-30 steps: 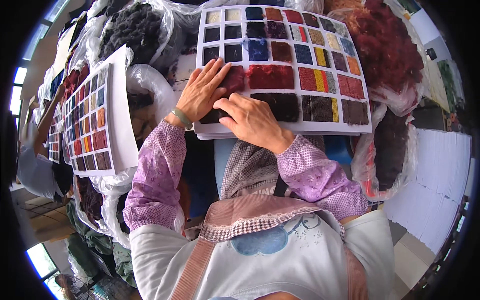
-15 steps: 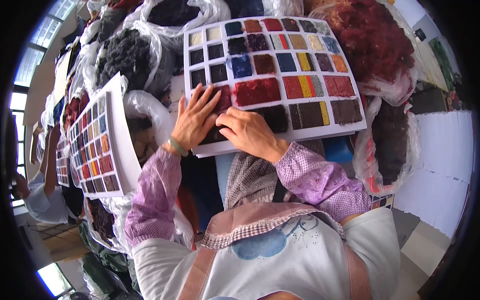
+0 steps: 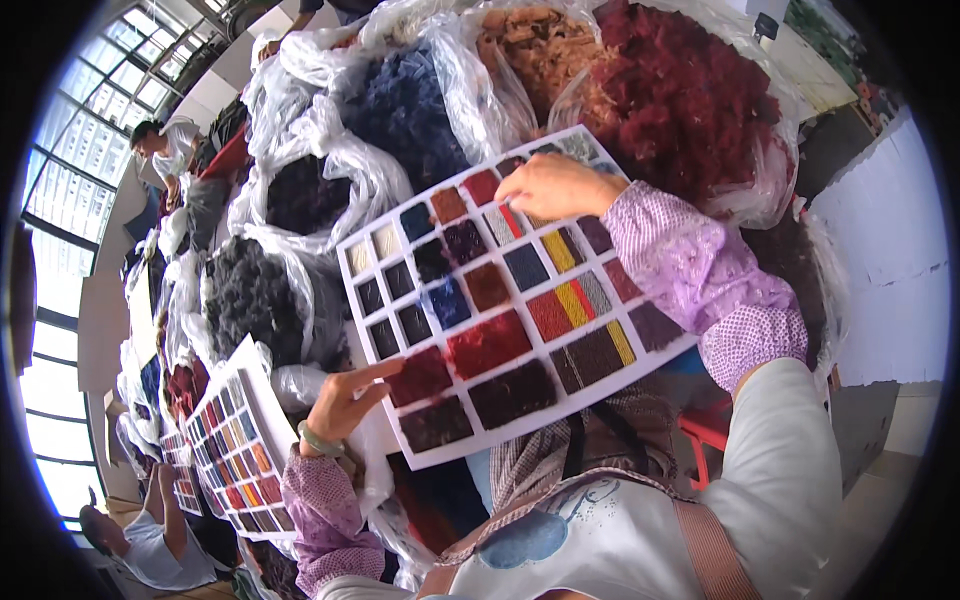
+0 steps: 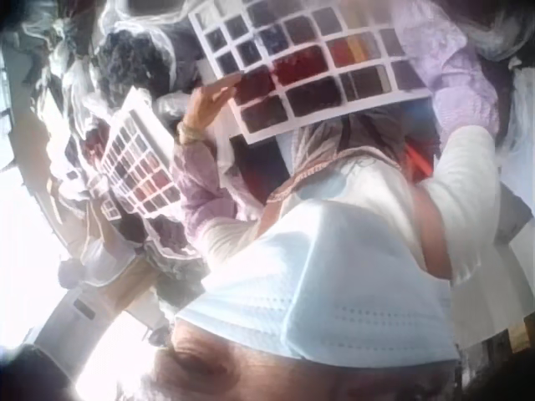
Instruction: Sorting dyed fibers into a color sample board.
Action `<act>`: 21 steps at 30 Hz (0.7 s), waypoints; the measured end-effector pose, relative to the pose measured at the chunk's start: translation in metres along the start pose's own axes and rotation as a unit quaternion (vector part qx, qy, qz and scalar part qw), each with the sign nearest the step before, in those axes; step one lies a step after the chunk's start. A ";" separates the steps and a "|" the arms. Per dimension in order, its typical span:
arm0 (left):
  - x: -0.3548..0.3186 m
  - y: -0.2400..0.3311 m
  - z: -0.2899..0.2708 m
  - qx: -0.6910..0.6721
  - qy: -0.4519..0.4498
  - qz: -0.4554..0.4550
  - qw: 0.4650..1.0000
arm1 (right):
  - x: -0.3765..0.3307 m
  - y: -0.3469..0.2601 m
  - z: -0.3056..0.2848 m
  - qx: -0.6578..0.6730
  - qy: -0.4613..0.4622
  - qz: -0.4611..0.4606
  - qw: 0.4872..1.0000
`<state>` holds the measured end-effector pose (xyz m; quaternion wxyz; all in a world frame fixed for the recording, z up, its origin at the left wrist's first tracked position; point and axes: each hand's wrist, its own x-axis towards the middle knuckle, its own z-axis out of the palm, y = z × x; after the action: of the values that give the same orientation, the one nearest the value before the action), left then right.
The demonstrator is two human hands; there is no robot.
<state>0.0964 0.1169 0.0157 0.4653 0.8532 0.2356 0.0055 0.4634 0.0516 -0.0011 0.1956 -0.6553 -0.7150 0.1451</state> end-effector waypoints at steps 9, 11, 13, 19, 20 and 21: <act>0.236 -0.024 -0.094 0.283 0.217 0.066 0.932 | 0.084 0.268 -0.052 -0.180 0.299 0.242 0.905; 0.298 -0.041 -0.105 0.333 0.231 0.050 0.913 | 0.103 0.314 -0.064 -0.215 0.342 0.188 0.895; 0.347 -0.046 -0.101 0.369 0.270 0.017 0.889 | 0.119 0.345 -0.066 -0.200 0.330 0.204 0.900; 0.446 -0.079 -0.072 0.462 0.289 -0.119 0.830 | 0.137 0.382 -0.079 -0.189 0.216 0.302 0.909; 0.440 -0.071 -0.070 0.471 0.290 -0.124 0.824 | 0.144 0.342 -0.089 -0.168 0.197 0.356 0.898; 0.444 -0.065 -0.062 0.478 0.289 -0.081 0.826 | 0.138 0.372 -0.088 -0.187 0.233 0.319 0.899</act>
<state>0.4513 0.3760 -0.0940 -0.0911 0.9060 0.4010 0.1006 0.8231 0.2212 -0.0841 0.1736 -0.8877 -0.4159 -0.0941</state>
